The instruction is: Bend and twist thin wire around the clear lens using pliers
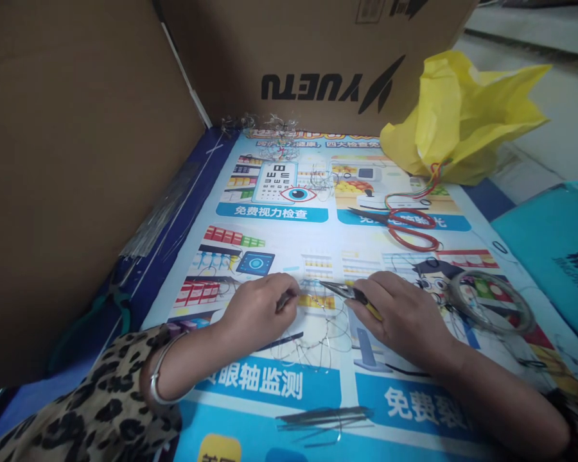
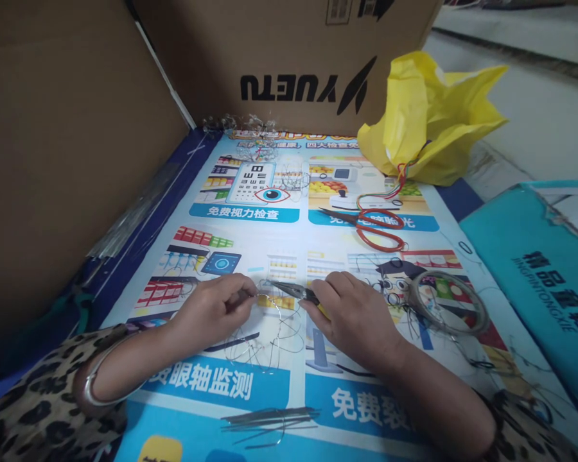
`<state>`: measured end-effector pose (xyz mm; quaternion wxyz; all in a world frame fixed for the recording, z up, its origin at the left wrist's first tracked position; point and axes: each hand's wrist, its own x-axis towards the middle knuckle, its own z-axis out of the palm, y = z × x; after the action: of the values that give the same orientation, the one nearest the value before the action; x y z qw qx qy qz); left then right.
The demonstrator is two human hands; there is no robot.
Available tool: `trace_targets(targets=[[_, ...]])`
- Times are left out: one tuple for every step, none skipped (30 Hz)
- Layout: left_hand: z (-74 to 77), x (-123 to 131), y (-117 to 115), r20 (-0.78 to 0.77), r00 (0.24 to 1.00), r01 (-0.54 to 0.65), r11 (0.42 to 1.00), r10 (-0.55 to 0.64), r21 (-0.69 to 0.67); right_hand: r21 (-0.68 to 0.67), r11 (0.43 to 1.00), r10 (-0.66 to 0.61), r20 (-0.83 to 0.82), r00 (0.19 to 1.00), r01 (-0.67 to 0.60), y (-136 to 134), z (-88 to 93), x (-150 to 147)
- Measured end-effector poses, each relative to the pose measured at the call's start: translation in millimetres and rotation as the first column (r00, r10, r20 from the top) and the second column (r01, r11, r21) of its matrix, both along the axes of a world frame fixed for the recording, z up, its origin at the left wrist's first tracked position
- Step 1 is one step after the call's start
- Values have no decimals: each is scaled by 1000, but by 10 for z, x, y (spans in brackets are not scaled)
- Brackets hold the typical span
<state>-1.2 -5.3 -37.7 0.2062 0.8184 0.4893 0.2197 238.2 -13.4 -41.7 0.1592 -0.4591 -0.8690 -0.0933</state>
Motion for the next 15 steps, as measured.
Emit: trace_targets(targets=[[2, -1, 0, 0, 1000, -1, 1000, 1, -5, 2, 1000, 1, -1, 1000, -1, 0, -2, 0], [5, -2, 0, -1, 1000, -1, 1000, 1, -12, 3, 1000, 2, 0, 1000, -2, 1, -4, 1], [9, -2, 0, -1, 1000, -1, 1000, 1, -17, 5, 1000, 3, 1, 1000, -3, 2, -6, 1], [15, -1, -1, -2, 1000, 0, 1000, 0, -24, 7, 1000, 3, 3, 1000, -3, 3, -7, 1], [22, 0, -1, -1, 1000, 0, 1000, 0, -30, 8, 1000, 3, 6, 1000, -3, 3, -9, 2], [30, 2, -2, -3, 1000, 1, 999, -1, -37, 8, 1000, 4, 9, 1000, -4, 3, -9, 2], [39, 4, -2, -8, 1000, 2, 999, -2, -43, 6, 1000, 4, 12, 1000, -4, 3, -8, 3], [46, 7, -4, -15, 1000, 1, 999, -2, -47, 2, 1000, 4, 14, 1000, -4, 2, -7, 3], [52, 9, -5, -21, 1000, 0, 999, -1, -51, -1, 1000, 4, 16, 1000, -4, 1, -6, 3], [56, 12, -7, -27, 1000, -1, 998, 0, -55, -3, 1000, 5, 15, 1000, -5, 1, -5, 3], [59, 13, -9, -31, 1000, -2, 998, 0, -58, -3, 1000, 6, 13, 1000, -6, 1, -4, 2], [60, 15, -11, -31, 1000, 0, 998, -2, -62, -2, 1000, 7, 10, 1000, -7, 1, -3, 1], [59, 15, -13, -29, 1000, 3, 998, -5, -66, -2, 1000, 10, 9, 1000, -10, 2, -4, 1], [58, 15, -14, -25, 1000, 6, 998, -8, -68, -2, 1000, 12, 8, 1000, -12, 2, -5, 1], [57, 15, -15, -21, 1000, 8, 997, -10, -71, -1, 1000, 13, 9, 1000, -13, 2, -6, 2]])
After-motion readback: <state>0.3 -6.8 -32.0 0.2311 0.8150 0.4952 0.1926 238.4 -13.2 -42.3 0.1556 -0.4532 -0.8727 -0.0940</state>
